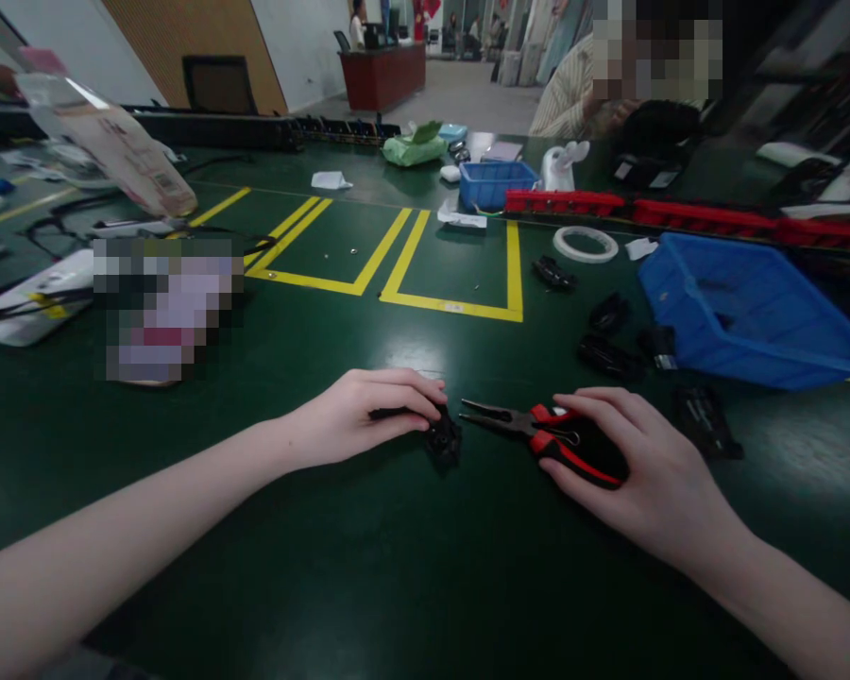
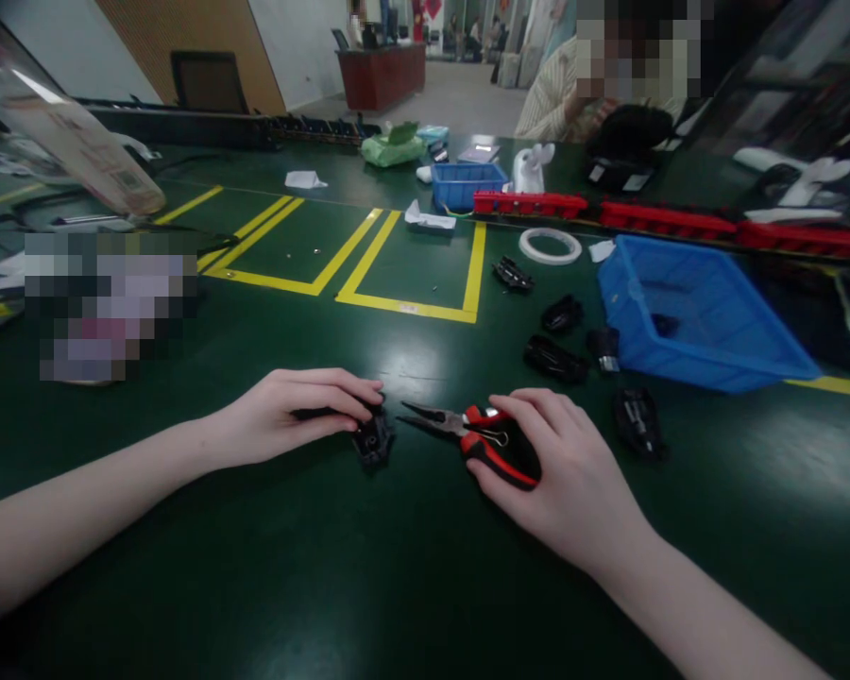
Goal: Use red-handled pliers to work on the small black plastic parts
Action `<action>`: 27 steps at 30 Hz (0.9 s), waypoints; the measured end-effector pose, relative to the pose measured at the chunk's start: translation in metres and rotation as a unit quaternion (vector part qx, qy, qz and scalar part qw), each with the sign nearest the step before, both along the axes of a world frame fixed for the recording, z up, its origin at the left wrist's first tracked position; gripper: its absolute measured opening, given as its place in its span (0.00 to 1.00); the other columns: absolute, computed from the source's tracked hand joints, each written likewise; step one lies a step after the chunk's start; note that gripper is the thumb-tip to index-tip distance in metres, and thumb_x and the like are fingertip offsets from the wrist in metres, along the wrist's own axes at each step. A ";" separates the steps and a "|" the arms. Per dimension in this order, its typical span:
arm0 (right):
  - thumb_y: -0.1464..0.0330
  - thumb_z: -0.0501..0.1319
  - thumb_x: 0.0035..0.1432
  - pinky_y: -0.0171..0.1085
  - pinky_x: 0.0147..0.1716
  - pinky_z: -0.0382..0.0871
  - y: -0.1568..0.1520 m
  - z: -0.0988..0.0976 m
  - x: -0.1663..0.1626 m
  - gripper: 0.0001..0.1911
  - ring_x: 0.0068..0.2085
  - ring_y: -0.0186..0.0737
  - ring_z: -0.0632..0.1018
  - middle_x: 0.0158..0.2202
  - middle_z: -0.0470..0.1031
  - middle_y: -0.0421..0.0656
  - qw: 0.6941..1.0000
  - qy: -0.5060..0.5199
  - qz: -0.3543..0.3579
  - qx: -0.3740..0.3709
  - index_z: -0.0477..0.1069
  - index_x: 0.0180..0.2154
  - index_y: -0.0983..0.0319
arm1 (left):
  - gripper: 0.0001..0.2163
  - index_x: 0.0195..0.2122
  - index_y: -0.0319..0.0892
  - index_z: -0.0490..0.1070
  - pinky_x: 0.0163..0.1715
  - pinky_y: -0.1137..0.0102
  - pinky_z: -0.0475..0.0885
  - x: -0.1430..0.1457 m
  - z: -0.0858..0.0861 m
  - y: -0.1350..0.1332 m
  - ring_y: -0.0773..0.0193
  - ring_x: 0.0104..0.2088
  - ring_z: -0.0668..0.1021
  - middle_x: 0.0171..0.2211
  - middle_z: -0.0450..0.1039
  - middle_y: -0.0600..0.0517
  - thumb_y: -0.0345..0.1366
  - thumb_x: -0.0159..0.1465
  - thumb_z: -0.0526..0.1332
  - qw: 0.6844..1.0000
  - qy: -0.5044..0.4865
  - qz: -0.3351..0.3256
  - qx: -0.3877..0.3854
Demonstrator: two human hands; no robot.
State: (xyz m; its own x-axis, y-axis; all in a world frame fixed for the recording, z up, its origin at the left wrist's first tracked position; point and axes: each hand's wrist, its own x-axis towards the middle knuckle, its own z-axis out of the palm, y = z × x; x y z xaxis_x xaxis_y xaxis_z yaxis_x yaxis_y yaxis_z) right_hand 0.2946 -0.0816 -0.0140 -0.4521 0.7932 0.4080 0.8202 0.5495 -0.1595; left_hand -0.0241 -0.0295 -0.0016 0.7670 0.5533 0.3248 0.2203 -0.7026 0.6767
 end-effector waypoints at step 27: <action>0.63 0.65 0.58 0.39 0.44 0.76 -0.008 0.009 0.000 0.22 0.45 0.42 0.79 0.48 0.74 0.49 0.999 0.044 0.008 0.004 0.69 0.53 0.62 | 0.04 0.38 0.38 0.75 0.57 0.66 0.73 0.010 0.012 0.023 0.60 0.57 0.74 0.56 0.70 0.44 0.25 0.67 0.61 0.993 0.089 -0.029 -0.065</action>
